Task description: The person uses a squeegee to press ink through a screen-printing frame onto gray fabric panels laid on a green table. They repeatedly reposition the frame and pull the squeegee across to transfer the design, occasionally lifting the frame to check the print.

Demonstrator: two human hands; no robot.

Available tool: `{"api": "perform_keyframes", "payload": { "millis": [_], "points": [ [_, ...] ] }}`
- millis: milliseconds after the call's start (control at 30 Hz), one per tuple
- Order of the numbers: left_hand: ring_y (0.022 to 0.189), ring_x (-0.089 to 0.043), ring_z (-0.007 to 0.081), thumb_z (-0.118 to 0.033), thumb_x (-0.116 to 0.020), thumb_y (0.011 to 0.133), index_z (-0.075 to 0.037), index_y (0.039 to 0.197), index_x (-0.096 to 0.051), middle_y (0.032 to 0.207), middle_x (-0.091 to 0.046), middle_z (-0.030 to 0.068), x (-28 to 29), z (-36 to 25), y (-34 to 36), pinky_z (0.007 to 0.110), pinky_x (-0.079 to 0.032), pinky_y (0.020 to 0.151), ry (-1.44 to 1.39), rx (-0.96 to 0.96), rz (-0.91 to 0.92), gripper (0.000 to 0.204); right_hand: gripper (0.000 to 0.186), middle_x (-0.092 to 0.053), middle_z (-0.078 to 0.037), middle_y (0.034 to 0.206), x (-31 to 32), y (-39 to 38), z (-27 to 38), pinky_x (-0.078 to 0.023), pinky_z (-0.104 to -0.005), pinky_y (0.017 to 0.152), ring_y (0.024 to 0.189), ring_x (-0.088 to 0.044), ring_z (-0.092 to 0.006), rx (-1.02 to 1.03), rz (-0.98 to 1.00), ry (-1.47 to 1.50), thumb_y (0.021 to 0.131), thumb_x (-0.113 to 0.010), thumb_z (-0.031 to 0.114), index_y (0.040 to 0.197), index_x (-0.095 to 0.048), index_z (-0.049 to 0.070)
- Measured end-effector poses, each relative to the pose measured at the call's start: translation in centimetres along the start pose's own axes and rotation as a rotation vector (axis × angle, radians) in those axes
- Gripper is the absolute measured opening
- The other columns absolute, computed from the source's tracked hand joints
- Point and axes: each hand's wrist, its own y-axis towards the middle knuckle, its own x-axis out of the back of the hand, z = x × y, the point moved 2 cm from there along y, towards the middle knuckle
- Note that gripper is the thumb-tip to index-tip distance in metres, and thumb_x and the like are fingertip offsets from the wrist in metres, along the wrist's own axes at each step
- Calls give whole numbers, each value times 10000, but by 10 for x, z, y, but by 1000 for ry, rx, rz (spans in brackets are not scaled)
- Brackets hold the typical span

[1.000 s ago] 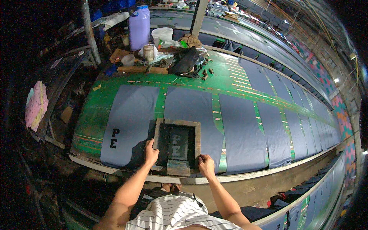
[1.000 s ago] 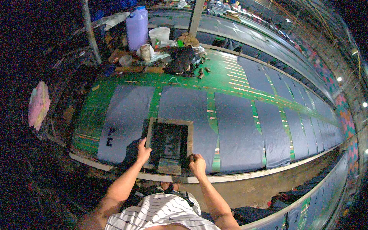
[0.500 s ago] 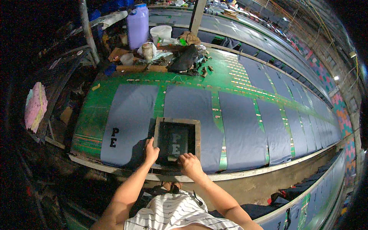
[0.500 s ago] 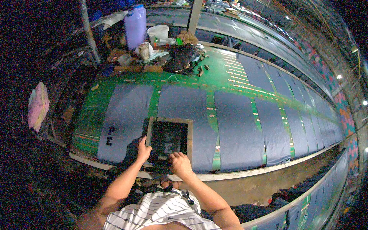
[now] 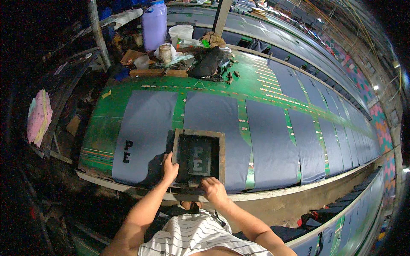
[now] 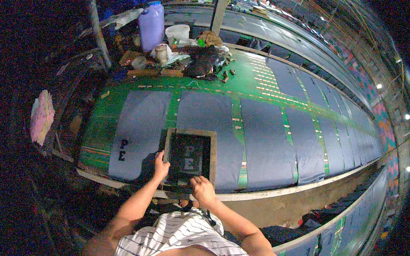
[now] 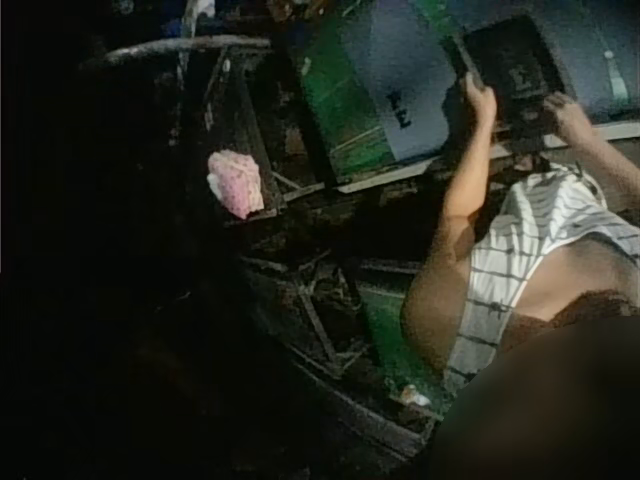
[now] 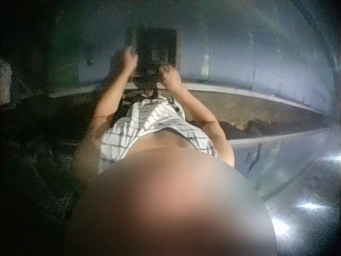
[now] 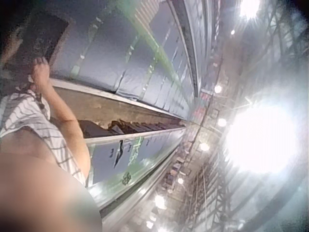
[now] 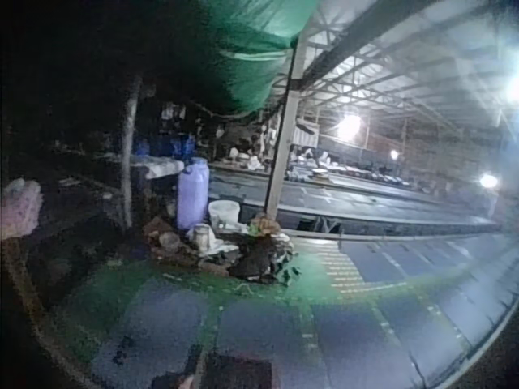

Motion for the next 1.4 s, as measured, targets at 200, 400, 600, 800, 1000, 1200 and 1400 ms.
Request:
{"api": "perform_keyframes", "payload": {
  "millis": [200,400,600,800,1000,1200,1400],
  "points": [
    [1185,-517,373,75,-616,746,64,1381,-497,1265,-519,200,1,-5,-5,401,-422,1023,4,-3,-59,646,497,-598,-193,1293,-14,31,-21,-441,-448,1061,1180,-552,-375,143,-211,-138,723,-663,84,1207,-603,-11],
    [1199,-524,362,64,-623,728,52,1389,-501,1264,-540,212,8,-17,-5,397,-442,1022,-35,27,-4,672,444,-612,-191,1274,-6,100,-59,-456,-450,1025,1158,-554,-369,122,-291,-151,739,-642,60,1178,-612,-1],
    [1187,-536,360,67,-645,714,60,1368,-507,1261,-544,212,9,-16,-5,396,-448,1012,-6,20,6,668,374,-645,-181,1187,13,136,-74,-488,-439,997,1148,-577,-369,54,-150,-113,804,-608,60,1175,-625,19],
    [1116,-557,380,42,-659,722,53,1348,-519,1166,-555,186,0,-5,-5,413,-465,964,21,-77,-67,641,262,-649,-187,1014,25,167,-87,-509,-469,904,1036,-596,-397,94,-355,-63,755,-668,56,1011,-632,13],
    [1179,-529,374,51,-636,724,56,1351,-518,1210,-547,195,0,4,-3,426,-440,1009,-32,-9,-58,638,217,-627,-167,934,7,130,-63,-511,-460,866,962,-593,-384,110,-295,-82,718,-670,30,923,-601,23],
    [1215,-509,388,64,-615,730,68,1374,-494,1277,-522,219,0,1,-5,429,-416,1041,8,-23,-78,655,513,-620,-177,1180,-3,41,-14,-478,-429,984,1122,-564,-351,70,-105,-103,679,-704,50,1181,-613,-7],
    [1265,-482,378,76,-593,749,64,1394,-472,1308,-505,214,-6,11,1,425,-388,1081,-55,-27,-15,656,572,-603,-200,1287,-21,-18,8,-466,-441,1031,1196,-559,-370,127,-177,-166,693,-724,78,1243,-594,-10]
  ]
}}
